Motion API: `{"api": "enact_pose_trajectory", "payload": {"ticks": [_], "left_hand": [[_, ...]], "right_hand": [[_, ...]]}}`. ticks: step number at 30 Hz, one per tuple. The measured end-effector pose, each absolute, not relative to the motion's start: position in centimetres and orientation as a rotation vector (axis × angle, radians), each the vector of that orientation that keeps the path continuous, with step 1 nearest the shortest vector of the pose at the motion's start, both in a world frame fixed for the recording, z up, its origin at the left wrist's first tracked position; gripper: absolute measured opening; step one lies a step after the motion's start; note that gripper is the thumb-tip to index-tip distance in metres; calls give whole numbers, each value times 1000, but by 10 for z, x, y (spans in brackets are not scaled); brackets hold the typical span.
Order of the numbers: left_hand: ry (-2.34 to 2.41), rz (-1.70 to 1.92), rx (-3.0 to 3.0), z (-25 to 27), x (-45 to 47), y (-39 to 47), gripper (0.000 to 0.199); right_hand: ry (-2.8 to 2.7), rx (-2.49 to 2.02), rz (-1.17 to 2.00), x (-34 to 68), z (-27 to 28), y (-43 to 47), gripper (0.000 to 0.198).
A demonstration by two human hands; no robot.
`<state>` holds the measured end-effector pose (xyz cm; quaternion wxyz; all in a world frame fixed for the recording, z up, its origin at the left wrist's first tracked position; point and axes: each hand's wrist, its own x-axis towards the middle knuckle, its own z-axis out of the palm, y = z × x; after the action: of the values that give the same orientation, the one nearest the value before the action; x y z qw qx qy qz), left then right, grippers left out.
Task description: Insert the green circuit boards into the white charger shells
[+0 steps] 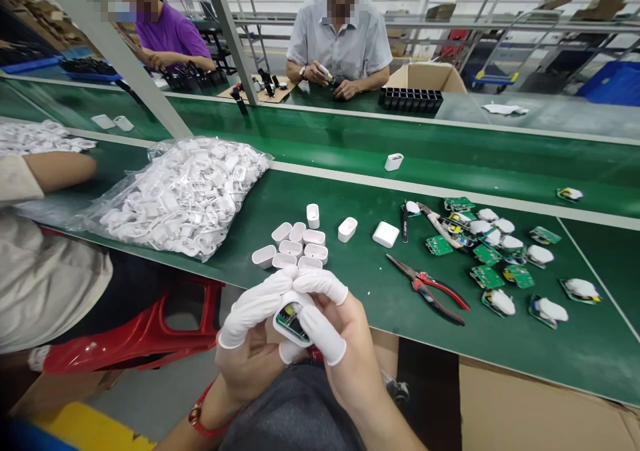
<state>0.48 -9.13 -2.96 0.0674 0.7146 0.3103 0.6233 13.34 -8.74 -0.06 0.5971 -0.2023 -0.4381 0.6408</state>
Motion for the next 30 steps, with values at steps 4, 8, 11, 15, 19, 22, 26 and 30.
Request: {"api": "enact_pose_trajectory", "payload": {"ticks": [4,8,11,15,19,22,26,30], "left_hand": [[963,1932,2221,-30,8,-93,68],[943,1970,2297,-32,11,-93,74],[922,1948,2265,-28,13,-93,72],[919,1968,2276,-28,16,-92,69],[891,2009,2323,-36,19,-89,66],[939,2007,2138,-35,20,-87,58],[1040,2028,1791,-25,20,-87,59],[1120,1961,1731,-19,16,-88,64]], "right_hand": [[-940,-409,1527,130,-2,-88,25],[-891,-404,1535,132,-6,-90,28],[-912,-456,1486,133,-6,-93,20],[-901,-458,1484,129,-2,-93,18],[-843,-426,1542,125,-1,-88,19],[-846,-447,1604,127,-2,-82,21],[-900,-417,1713,135,-2,-79,26],[-959,-564,1694,140,0,-82,29]]}}
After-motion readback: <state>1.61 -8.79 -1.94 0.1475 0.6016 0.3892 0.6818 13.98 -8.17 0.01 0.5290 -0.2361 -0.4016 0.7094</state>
